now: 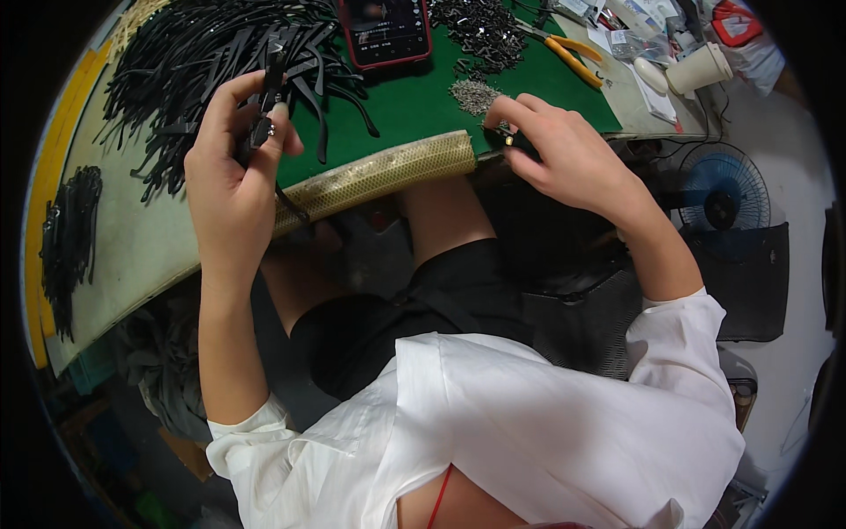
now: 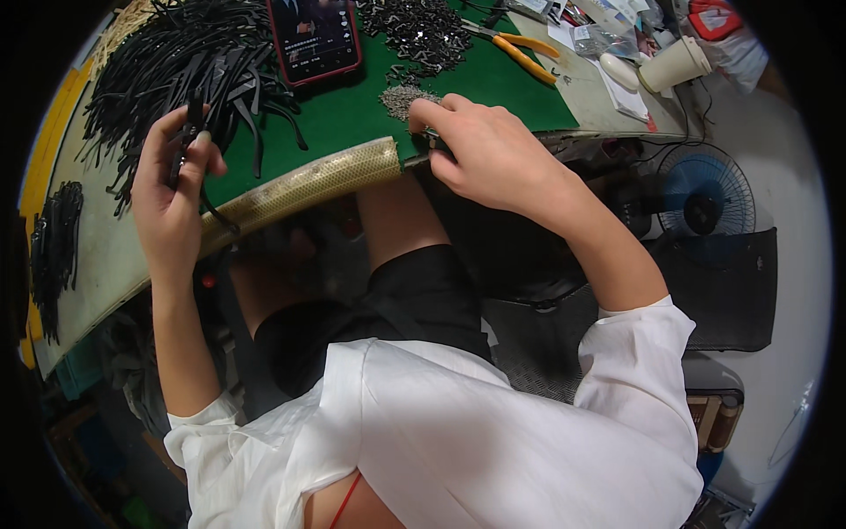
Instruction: The person sits on the floor and repeatedly picks up black cable ties and small metal components, then fastens them together using a handheld tool. The assembled items are placed on a green mat on the table.
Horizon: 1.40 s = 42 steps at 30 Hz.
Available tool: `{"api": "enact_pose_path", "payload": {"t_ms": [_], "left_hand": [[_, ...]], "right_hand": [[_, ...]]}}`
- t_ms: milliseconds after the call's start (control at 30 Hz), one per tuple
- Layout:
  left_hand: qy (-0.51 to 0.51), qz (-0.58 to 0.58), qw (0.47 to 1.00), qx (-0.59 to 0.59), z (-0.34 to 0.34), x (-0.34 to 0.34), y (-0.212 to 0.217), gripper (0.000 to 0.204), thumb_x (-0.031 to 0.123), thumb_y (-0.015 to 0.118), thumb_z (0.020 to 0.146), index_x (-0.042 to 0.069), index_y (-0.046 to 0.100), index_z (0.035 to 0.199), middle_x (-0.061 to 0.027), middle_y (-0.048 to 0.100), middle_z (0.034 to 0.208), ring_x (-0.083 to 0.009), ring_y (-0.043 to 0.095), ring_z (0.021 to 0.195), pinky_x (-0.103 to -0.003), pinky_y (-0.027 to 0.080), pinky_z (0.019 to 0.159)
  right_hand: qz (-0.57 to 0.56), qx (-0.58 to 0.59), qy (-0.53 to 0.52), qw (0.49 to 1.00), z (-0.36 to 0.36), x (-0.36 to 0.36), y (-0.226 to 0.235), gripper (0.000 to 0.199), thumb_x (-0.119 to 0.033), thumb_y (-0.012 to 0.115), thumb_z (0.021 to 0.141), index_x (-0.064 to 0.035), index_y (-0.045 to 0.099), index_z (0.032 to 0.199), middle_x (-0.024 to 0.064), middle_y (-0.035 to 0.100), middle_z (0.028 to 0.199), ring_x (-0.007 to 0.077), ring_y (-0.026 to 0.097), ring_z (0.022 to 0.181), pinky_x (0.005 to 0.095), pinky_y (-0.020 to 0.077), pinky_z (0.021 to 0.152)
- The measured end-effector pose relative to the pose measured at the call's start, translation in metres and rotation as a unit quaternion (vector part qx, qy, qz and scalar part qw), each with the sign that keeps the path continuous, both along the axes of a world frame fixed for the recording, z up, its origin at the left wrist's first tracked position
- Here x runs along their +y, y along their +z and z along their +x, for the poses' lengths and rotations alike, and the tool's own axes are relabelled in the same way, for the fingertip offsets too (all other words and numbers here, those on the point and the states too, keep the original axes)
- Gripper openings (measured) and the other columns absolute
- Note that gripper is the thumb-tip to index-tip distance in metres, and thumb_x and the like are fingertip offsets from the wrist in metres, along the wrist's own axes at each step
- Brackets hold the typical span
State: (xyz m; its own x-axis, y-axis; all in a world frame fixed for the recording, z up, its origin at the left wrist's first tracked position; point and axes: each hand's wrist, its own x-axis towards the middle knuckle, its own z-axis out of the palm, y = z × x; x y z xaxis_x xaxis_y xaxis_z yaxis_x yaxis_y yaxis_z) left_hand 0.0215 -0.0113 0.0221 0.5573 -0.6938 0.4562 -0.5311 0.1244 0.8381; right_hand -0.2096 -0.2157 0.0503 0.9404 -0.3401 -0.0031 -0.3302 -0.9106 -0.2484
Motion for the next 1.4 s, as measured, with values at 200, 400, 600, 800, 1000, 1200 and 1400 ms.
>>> {"api": "enact_pose_path", "payload": {"t_ms": [200, 400, 600, 800, 1000, 1200, 1400], "left_hand": [[-0.023, 0.01, 0.999, 0.021, 0.0, 0.004, -0.004, 0.03, 0.001, 0.053, 0.097, -0.001, 0.054, 0.127, -0.001, 0.058, 0.086, -0.0061, 0.053, 0.075, -0.019, 0.04, 0.067], [-0.028, 0.026, 0.998, 0.043, -0.003, 0.003, -0.006, 0.032, -0.003, 0.053, 0.094, -0.001, 0.055, 0.126, -0.0003, 0.057, 0.086, -0.006, 0.051, 0.076, -0.019, 0.04, 0.069], [-0.036, 0.029, 0.998, 0.042, -0.004, 0.005, -0.006, 0.039, -0.007, 0.052, 0.09, -0.001, 0.054, 0.129, -0.0013, 0.057, 0.087, -0.0074, 0.052, 0.076, -0.019, 0.041, 0.071], [-0.034, 0.043, 0.998, 0.032, -0.006, 0.007, -0.005, 0.044, -0.01, 0.05, 0.087, -0.002, 0.053, 0.13, -0.0026, 0.057, 0.089, -0.0088, 0.054, 0.079, -0.02, 0.043, 0.075], [-0.037, 0.04, 0.998, 0.044, -0.009, 0.007, -0.005, 0.043, -0.011, 0.048, 0.086, -0.002, 0.053, 0.128, -0.0044, 0.059, 0.093, -0.0091, 0.054, 0.081, -0.021, 0.044, 0.077], [-0.042, 0.038, 0.998, 0.041, -0.011, 0.01, -0.007, 0.04, -0.012, 0.049, 0.084, -0.004, 0.056, 0.122, -0.007, 0.064, 0.097, -0.0093, 0.057, 0.079, -0.022, 0.047, 0.076], [-0.047, -0.028, 0.997, 0.062, -0.034, 0.012, 0.001, 0.028, -0.014, 0.055, 0.083, -0.005, 0.06, 0.11, -0.0067, 0.067, 0.084, -0.0087, 0.061, 0.079, -0.023, 0.05, 0.071]], "right_hand": [[0.008, -0.01, 0.005, 1.0, 0.001, -0.001, -0.001, 0.027, -0.009, 0.06, 0.085, -0.0071, 0.056, 0.111, 0.0154, 0.062, 0.102, 0.0361, 0.064, 0.091, 0.0434, 0.051, 0.08], [0.002, 0.002, -0.001, 1.0, 0.003, 0.003, 0.001, 0.027, -0.009, 0.06, 0.085, -0.0071, 0.056, 0.111, 0.0158, 0.063, 0.101, 0.0359, 0.064, 0.091, 0.0429, 0.0511, 0.08], [-0.004, 0.004, -0.012, 1.0, 0.0, 0.0, -0.001, 0.027, -0.009, 0.06, 0.085, -0.0069, 0.057, 0.112, 0.0161, 0.063, 0.102, 0.0365, 0.065, 0.091, 0.0435, 0.0512, 0.08], [-0.013, -0.021, -0.005, 1.0, 0.001, 0.001, -0.002, 0.026, -0.009, 0.056, 0.084, -0.006, 0.058, 0.11, 0.0191, 0.064, 0.096, 0.0384, 0.064, 0.087, 0.0466, 0.051, 0.078], [-0.024, -0.024, -0.002, 0.999, 0.004, 0.001, -0.003, 0.025, -0.009, 0.056, 0.085, -0.0051, 0.058, 0.109, 0.0203, 0.064, 0.095, 0.0398, 0.064, 0.087, 0.048, 0.0509, 0.079], [-0.016, -0.016, 0.023, 0.999, 0.014, -0.001, -0.003, 0.028, -0.011, 0.056, 0.085, -0.0059, 0.058, 0.113, 0.0203, 0.065, 0.095, 0.0392, 0.064, 0.088, 0.0475, 0.0512, 0.079], [-0.026, -0.011, 0.019, 0.999, 0.018, 0.0, -0.002, 0.029, -0.01, 0.057, 0.085, -0.008, 0.059, 0.114, 0.0187, 0.064, 0.095, 0.038, 0.064, 0.087, 0.0461, 0.0516, 0.078]]}}
